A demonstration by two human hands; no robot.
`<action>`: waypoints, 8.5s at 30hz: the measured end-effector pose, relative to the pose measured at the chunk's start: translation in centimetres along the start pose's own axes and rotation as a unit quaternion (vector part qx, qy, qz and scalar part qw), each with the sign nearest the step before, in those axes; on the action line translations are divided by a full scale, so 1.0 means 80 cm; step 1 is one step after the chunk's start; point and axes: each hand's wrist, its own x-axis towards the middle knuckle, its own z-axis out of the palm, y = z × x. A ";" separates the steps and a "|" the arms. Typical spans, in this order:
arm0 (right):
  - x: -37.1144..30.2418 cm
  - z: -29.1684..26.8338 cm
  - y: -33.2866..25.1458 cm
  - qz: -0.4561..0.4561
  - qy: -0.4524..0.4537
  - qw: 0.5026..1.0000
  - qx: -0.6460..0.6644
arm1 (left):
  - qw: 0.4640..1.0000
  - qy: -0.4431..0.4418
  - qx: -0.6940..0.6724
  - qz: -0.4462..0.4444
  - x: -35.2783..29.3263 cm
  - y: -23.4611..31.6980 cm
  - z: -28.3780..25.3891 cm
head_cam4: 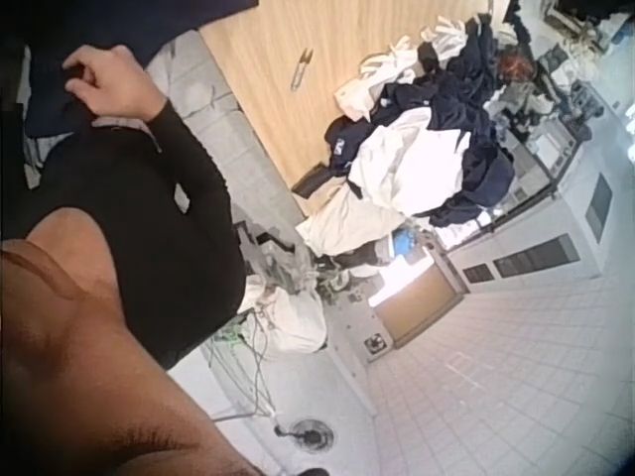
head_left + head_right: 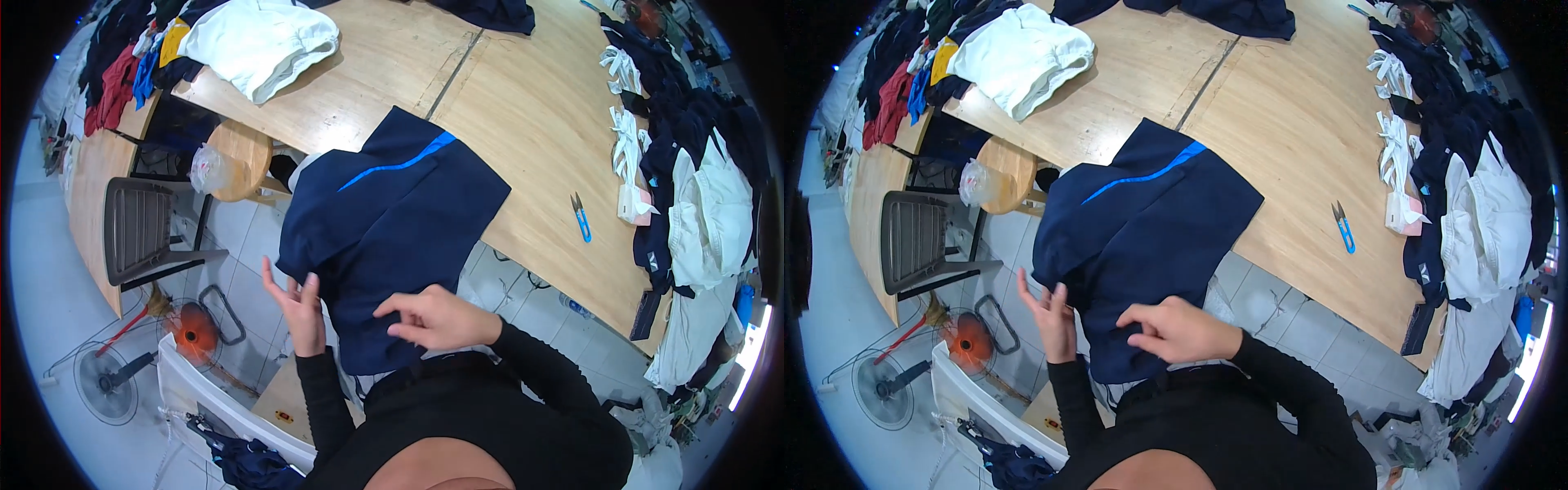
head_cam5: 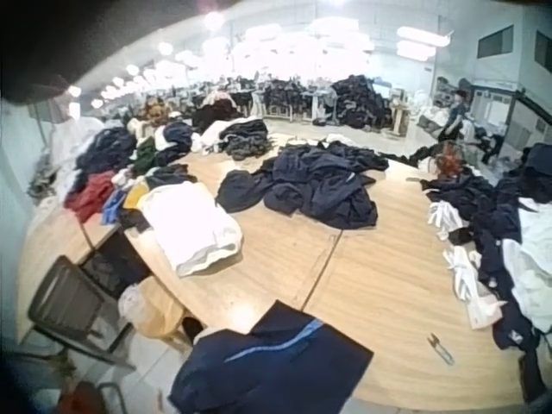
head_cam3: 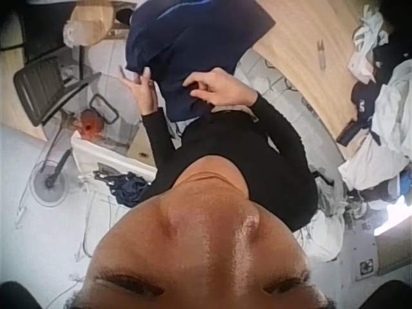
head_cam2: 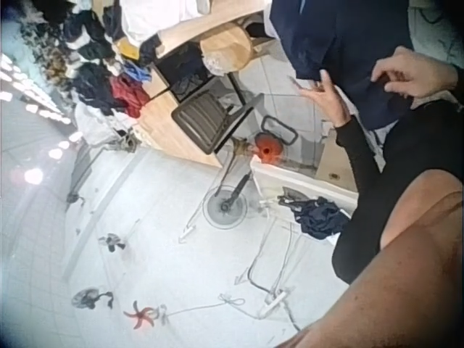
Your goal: The recorder uses thread snips to trim loose threads and inspect dark-colored sports shorts on a factory workbench.
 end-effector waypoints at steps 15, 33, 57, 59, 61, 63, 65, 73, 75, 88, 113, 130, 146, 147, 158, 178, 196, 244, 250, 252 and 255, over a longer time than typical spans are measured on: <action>-0.008 -0.062 -0.067 -0.166 0.192 0.967 -0.014 | 0.895 -0.307 0.095 0.308 -0.058 0.125 0.187; -0.546 -0.454 -0.291 -0.453 0.812 0.350 -0.111 | 0.586 -0.668 0.386 -0.248 -0.063 0.118 0.043; -0.204 -0.199 0.199 0.181 0.636 0.626 -0.412 | 0.617 -0.631 0.404 -0.241 -0.071 0.124 0.021; -0.199 -0.191 0.200 0.191 0.640 0.611 -0.426 | 0.615 -0.632 0.405 -0.240 -0.070 0.124 0.023; -0.193 -0.190 0.202 0.201 0.641 0.596 -0.440 | 0.614 -0.633 0.406 -0.240 -0.071 0.124 0.023; -0.188 -0.188 0.202 0.216 0.646 0.555 -0.477 | 0.613 -0.633 0.406 -0.241 -0.074 0.124 0.022; -0.186 -0.189 0.202 0.216 0.648 0.549 -0.482 | 0.613 -0.633 0.407 -0.240 -0.075 0.125 0.022; -0.182 -0.189 0.200 0.209 0.655 0.537 -0.489 | 0.609 -0.640 0.411 -0.225 -0.083 0.123 0.026; -0.183 -0.188 0.200 0.206 0.656 0.534 -0.492 | 0.607 -0.642 0.413 -0.220 -0.087 0.124 0.028; -0.179 -0.186 0.195 0.220 0.646 0.526 -0.507 | 0.609 -0.642 0.426 -0.187 -0.083 0.138 0.037; -0.172 -0.191 0.199 0.227 0.633 0.522 -0.525 | 0.619 -0.633 0.410 -0.221 -0.084 0.145 0.007; -0.172 -0.192 0.196 0.230 0.631 0.522 -0.526 | 0.616 -0.640 0.417 -0.193 -0.083 0.142 0.001; -0.173 -0.192 0.194 0.231 0.629 0.526 -0.523 | 0.632 -0.623 0.376 -0.265 -0.088 0.126 -0.027; -0.173 -0.192 0.194 0.233 0.628 0.528 -0.522 | 0.635 -0.623 0.370 -0.270 -0.091 0.131 -0.018; -0.177 -0.194 0.197 0.233 0.628 0.529 -0.521 | 0.037 -0.540 0.717 0.439 -0.169 0.127 0.002; -0.165 -0.193 0.194 0.202 0.623 0.534 -0.535 | 0.664 -0.579 0.472 0.042 -0.030 0.106 0.022; -0.149 -0.197 0.208 0.216 0.601 0.547 -0.541 | 0.807 -0.415 -0.309 0.285 -0.174 0.201 0.274; 0.041 0.058 -0.154 -0.541 0.538 0.646 -0.024 | 0.797 -0.215 -0.239 0.511 -0.176 0.163 0.311; 0.041 -0.017 -0.031 -0.432 0.471 0.759 -0.126 | 0.792 -0.397 0.058 0.459 -0.045 0.038 0.245; 0.031 -0.071 0.037 -0.360 0.419 0.814 -0.179 | 0.800 -0.374 0.122 0.453 0.009 -0.022 0.235; 0.026 -0.112 0.118 -0.088 0.369 0.815 -0.439 | 0.652 -0.253 0.565 0.438 0.054 -0.094 0.216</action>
